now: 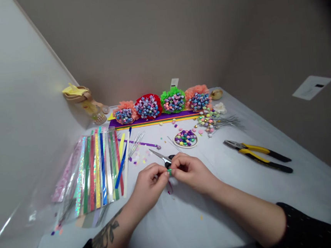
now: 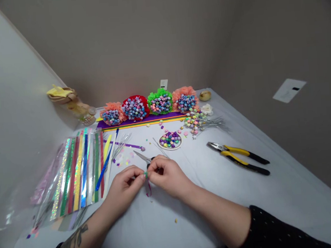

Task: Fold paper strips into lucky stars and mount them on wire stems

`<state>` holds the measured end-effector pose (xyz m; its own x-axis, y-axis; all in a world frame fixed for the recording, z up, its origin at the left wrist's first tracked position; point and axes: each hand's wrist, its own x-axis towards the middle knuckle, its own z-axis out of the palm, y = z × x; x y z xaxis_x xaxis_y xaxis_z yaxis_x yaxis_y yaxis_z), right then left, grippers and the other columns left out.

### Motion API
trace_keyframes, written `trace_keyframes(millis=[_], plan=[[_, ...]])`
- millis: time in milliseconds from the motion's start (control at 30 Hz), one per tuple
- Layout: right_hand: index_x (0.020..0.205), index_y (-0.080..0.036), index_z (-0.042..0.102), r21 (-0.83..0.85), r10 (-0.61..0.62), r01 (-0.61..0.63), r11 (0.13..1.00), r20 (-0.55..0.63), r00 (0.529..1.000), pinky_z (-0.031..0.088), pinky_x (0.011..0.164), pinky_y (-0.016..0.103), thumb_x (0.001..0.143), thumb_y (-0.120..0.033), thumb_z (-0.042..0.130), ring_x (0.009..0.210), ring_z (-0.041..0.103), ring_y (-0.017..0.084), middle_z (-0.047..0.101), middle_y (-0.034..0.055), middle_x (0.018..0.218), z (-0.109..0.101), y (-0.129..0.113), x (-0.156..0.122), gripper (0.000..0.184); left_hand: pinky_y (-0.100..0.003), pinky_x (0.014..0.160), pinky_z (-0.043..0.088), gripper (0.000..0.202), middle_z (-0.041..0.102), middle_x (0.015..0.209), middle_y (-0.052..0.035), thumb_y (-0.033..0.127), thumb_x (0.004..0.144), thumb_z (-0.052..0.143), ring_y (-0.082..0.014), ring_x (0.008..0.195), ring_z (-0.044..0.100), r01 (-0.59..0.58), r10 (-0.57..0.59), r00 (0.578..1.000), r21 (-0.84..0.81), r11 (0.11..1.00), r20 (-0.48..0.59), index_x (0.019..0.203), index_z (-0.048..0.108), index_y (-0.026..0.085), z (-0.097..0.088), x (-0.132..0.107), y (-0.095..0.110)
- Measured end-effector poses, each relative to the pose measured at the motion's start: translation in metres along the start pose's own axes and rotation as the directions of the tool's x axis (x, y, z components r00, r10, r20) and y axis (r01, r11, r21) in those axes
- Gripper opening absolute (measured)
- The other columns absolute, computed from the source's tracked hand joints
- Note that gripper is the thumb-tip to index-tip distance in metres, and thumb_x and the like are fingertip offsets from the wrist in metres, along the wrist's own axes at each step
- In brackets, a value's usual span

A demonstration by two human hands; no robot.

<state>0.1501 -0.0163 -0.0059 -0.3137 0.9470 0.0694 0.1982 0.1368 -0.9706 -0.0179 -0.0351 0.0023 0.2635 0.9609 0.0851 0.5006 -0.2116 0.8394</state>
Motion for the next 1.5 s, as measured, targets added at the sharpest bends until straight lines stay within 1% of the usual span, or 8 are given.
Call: trace_keyframes(millis=[167,300,467,700,833,933,1167,1500], plan=[[0.063,-0.017,0.059,-0.018,-0.003,0.004,1.000,0.026,1.000,0.039,0.062,0.025,0.068,-0.012,0.055,0.071,0.052,0.014,0.053,0.0017,0.074,-0.002,-0.002,0.000,0.008,-0.022,0.056,0.041,0.018,0.057,0.062,0.0006,0.016,0.081,0.052,-0.0115,0.059,0.054,-0.056,0.054,0.998,0.066,0.996,0.027,0.065,0.061,0.017,-0.002,0.001,0.002],[0.068,-0.016,0.057,0.186,0.149,-0.156,0.970,0.048,0.988,0.035,0.056,0.023,0.067,-0.017,0.058,0.061,0.046,0.011,0.051,-0.0012,0.068,-0.001,-0.001,0.000,0.001,-0.023,0.058,0.042,0.014,0.056,0.064,-0.0009,0.013,0.081,0.053,-0.0119,0.061,0.053,-0.254,0.279,0.956,0.224,0.941,-0.091,0.070,0.060,0.016,-0.003,-0.002,-0.002],[0.064,-0.014,0.055,0.576,0.375,-0.485,0.658,0.307,0.875,0.020,0.042,0.018,0.068,-0.022,0.061,0.047,0.031,0.005,0.043,-0.0041,0.056,-0.001,-0.003,0.000,0.010,-0.029,0.070,0.046,0.010,0.061,0.075,-0.0053,0.009,0.082,0.055,-0.0161,0.074,0.055,-0.423,0.517,0.849,0.445,0.789,-0.108,0.089,0.058,0.016,-0.007,-0.007,-0.008],[0.068,-0.012,0.056,0.652,0.426,-0.655,0.383,0.504,0.751,0.008,0.036,0.015,0.061,-0.020,0.070,0.047,0.035,0.003,0.048,-0.0011,0.063,-0.005,-0.007,0.001,0.017,-0.028,0.065,0.048,0.021,0.063,0.078,-0.0056,0.010,0.083,0.055,-0.0159,0.070,0.055,-0.534,0.677,0.733,0.564,0.630,-0.061,0.103,0.055,0.016,-0.008,-0.007,-0.009],[0.064,-0.012,0.054,0.643,0.424,-0.702,0.306,0.568,0.706,0.007,0.036,0.015,0.057,-0.017,0.070,0.046,0.034,0.003,0.049,-0.0011,0.062,-0.006,-0.008,0.000,0.018,-0.028,0.065,0.048,0.022,0.064,0.079,-0.0063,0.011,0.083,0.055,-0.0163,0.071,0.055,-0.546,0.685,0.728,0.577,0.608,-0.034,0.105,0.056,0.015,-0.008,-0.008,-0.010],[0.060,-0.014,0.051,0.630,0.429,-0.670,0.393,0.519,0.740,0.008,0.036,0.016,0.057,-0.018,0.067,0.044,0.028,0.003,0.041,-0.0053,0.052,-0.004,-0.010,-0.001,0.017,-0.028,0.066,0.048,0.017,0.064,0.078,-0.0058,0.011,0.083,0.055,-0.0156,0.071,0.056,-0.525,0.646,0.761,0.525,0.670,-0.062,0.099,0.059,0.016,-0.005,-0.008,-0.007],[0.065,-0.015,0.054,0.284,0.234,-0.253,0.925,0.099,0.967,0.031,0.051,0.021,0.069,-0.023,0.059,0.054,0.039,0.008,0.047,-0.0039,0.058,-0.003,-0.011,-0.004,0.011,-0.020,0.055,0.043,0.013,0.056,0.063,-0.0010,0.011,0.081,0.055,-0.0103,0.059,0.054,-0.283,0.309,0.931,0.155,0.947,-0.191,0.070,0.061,0.015,0.002,-0.008,0.007],[0.063,-0.017,0.050,-0.017,0.009,-0.009,1.000,0.014,1.000,0.033,0.053,0.022,0.075,-0.024,0.057,0.059,0.043,0.010,0.047,-0.0018,0.065,-0.002,-0.014,-0.006,0.015,-0.020,0.050,0.039,0.016,0.055,0.059,-0.0005,0.015,0.077,0.056,-0.0098,0.054,0.051,-0.132,0.132,0.971,0.016,0.991,-0.199,0.063,0.061,0.014,0.002,-0.007,0.011]])
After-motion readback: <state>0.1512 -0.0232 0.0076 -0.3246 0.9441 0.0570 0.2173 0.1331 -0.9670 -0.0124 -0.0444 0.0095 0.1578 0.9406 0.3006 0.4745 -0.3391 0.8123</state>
